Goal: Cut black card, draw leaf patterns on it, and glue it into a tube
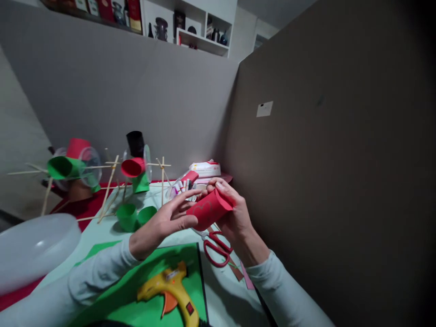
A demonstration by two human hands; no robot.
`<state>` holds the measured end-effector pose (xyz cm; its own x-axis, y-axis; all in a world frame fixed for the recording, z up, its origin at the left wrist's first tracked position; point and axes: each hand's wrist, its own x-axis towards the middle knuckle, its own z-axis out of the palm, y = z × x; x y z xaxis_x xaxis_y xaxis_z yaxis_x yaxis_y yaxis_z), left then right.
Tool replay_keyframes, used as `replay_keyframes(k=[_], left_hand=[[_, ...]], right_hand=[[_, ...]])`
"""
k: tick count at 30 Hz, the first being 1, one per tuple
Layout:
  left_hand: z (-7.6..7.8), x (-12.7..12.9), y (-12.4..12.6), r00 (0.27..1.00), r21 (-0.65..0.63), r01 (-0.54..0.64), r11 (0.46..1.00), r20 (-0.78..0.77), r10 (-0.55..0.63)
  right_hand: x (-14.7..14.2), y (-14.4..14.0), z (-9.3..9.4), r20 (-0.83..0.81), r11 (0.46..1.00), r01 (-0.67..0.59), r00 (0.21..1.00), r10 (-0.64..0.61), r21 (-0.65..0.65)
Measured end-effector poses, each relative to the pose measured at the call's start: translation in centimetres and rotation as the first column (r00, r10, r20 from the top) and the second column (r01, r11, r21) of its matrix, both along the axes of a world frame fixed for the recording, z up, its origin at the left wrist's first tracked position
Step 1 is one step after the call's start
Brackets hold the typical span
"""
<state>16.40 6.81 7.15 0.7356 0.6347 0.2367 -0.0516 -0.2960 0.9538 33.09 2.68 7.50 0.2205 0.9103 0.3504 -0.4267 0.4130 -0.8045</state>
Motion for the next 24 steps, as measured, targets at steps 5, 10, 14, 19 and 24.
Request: replay_keyframes(k=[5, 10, 14, 19, 24], left_hand=[[-2.1, -3.3, -2.9, 0.988, -0.129, -0.155, 0.979, -0.015, 0.154], [-2.6, -6.9, -4.6, 0.932, 0.11, -0.352, 0.929, -0.051, 0.359], [-3.6, -8.9, -5.3, 0.845, 0.488, -0.461, 0.741, -0.014, 0.534], [-5.8, -10.2, -5.0, 0.867, 0.616, -0.266, 0.741, -0.183, 0.463], [-6.6, -11.1, -2.9, 0.795, 0.65, -0.256, 0.716, -0.28, 0.539]], right_hand=[[-3.4, -2.7, -2.5, 0.036, 0.998, -0.058, 0.998, 0.059, -0.032], [-4.8, -5.0, -3.9, 0.163, 0.999, -0.039, 0.986, 0.039, -0.003], [-6.0, -5.8, -4.8, 0.573, 0.998, -0.009, 0.819, -0.027, 0.06], [-5.6, -4.9, -5.5, 0.852, 0.985, 0.138, 0.499, -0.156, 0.099], [1.6, -1.3, -5.1, 0.905, 0.896, 0.397, 0.276, -0.324, 0.2]])
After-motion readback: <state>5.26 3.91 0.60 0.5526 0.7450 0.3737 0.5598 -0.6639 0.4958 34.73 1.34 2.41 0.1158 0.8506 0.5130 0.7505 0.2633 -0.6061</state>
